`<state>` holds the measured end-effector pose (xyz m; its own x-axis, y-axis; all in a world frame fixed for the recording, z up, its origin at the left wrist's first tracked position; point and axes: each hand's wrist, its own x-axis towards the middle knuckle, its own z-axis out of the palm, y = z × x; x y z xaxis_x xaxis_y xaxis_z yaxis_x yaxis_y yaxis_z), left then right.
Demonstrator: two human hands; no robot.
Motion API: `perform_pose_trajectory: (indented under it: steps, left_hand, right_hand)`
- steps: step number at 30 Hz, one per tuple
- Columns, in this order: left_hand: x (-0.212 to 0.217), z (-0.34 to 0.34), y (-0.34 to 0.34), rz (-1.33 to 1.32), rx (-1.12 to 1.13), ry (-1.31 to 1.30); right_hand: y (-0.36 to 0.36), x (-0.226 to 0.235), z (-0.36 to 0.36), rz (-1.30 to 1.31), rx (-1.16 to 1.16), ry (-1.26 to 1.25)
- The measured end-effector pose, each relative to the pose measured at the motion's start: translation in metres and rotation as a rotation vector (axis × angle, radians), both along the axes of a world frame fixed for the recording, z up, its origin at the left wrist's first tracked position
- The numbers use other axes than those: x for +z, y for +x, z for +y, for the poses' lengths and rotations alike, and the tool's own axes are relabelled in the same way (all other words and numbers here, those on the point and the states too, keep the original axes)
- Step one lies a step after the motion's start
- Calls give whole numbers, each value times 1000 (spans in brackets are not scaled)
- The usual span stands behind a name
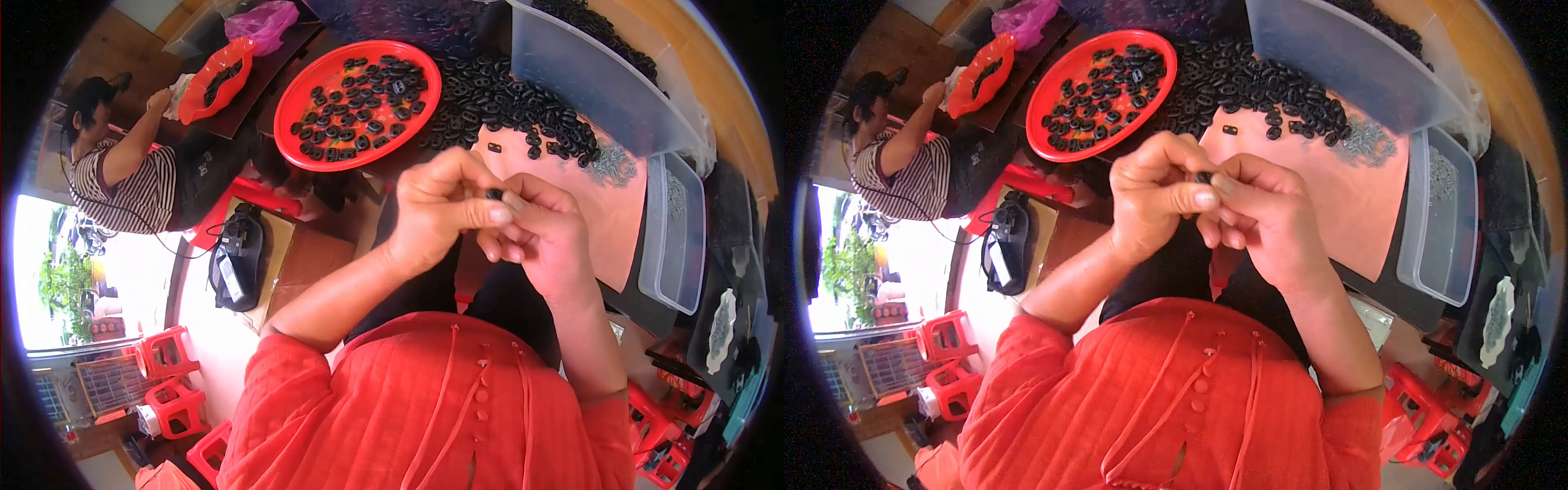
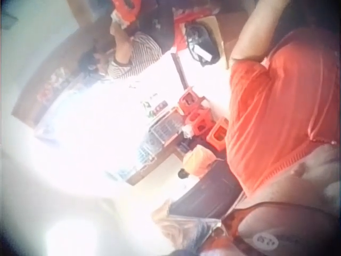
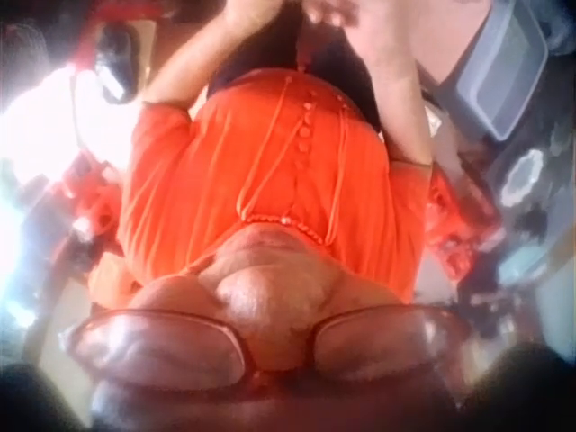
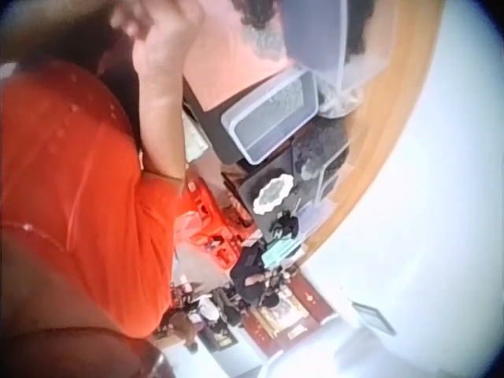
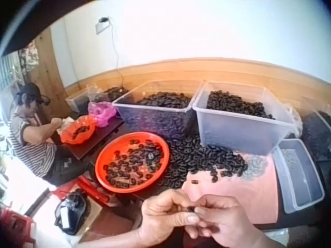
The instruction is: The person assembles plastic buckles by hand, inserting small metal pins into the plastic components.
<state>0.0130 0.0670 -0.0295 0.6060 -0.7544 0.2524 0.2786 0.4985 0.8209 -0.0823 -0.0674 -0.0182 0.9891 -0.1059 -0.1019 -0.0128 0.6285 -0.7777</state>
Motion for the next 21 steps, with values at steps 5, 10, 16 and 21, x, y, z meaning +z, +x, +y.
perform_pose_trajectory:
  steps: [5,10,16,21]
  left_hand:
    - [37,32,46,-402,482,455]
    - [53,49,111,-580,510,503]
    - [36,-5,77,-1101,442,509]
    - [14,-88,31,-1466,199,309]
  right_hand:
    - [-2,14,-5,137,-326,-568]
    - [-40,0,-49,60,-468,-674]
    - [-75,-16,-53,-115,-704,-1146]
    - [-89,-22,-56,-122,-759,-1822]
